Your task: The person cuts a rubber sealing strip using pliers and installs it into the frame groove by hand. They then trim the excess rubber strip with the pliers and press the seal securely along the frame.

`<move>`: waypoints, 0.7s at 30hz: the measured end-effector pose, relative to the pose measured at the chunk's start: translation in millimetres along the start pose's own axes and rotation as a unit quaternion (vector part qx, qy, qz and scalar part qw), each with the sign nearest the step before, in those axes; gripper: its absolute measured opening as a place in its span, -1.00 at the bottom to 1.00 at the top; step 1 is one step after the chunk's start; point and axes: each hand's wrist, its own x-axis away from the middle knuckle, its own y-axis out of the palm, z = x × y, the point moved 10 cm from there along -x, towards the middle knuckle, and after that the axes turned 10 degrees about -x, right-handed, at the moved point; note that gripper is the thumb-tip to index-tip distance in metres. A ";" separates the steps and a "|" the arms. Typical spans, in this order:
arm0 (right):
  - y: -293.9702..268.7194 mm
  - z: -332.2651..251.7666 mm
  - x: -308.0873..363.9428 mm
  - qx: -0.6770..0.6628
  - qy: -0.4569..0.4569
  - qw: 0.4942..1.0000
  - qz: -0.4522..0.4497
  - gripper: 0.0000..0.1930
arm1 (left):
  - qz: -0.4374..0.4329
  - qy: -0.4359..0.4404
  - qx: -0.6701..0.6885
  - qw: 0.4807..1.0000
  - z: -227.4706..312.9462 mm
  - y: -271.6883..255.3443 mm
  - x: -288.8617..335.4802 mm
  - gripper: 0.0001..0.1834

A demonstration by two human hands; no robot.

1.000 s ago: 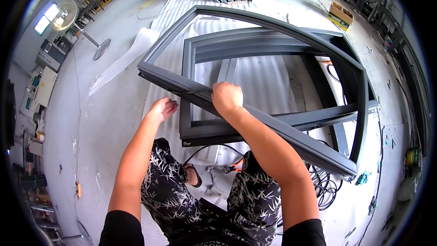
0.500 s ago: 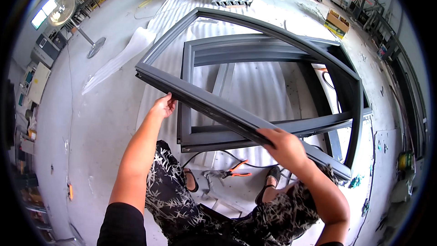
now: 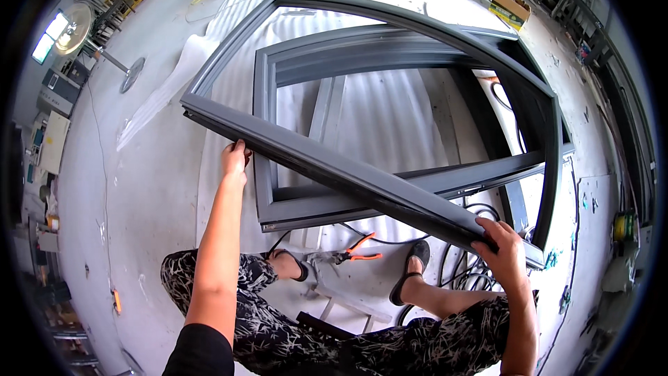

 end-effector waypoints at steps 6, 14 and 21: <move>-9.9 13.4 2.9 -0.001 0.003 1.000 0.012 -0.52 | -0.038 -0.063 -0.020 0.997 -9.1 18.4 28.6 -0.67; -14.5 21.5 10.4 0.001 -0.008 1.000 0.026 -0.51 | -0.013 -0.091 -0.061 0.994 -4.7 30.4 49.0 -0.54; -13.9 17.6 16.0 0.010 -0.010 1.000 0.011 -0.53 | 0.010 -0.043 -0.009 0.999 -7.6 28.0 46.4 -0.65</move>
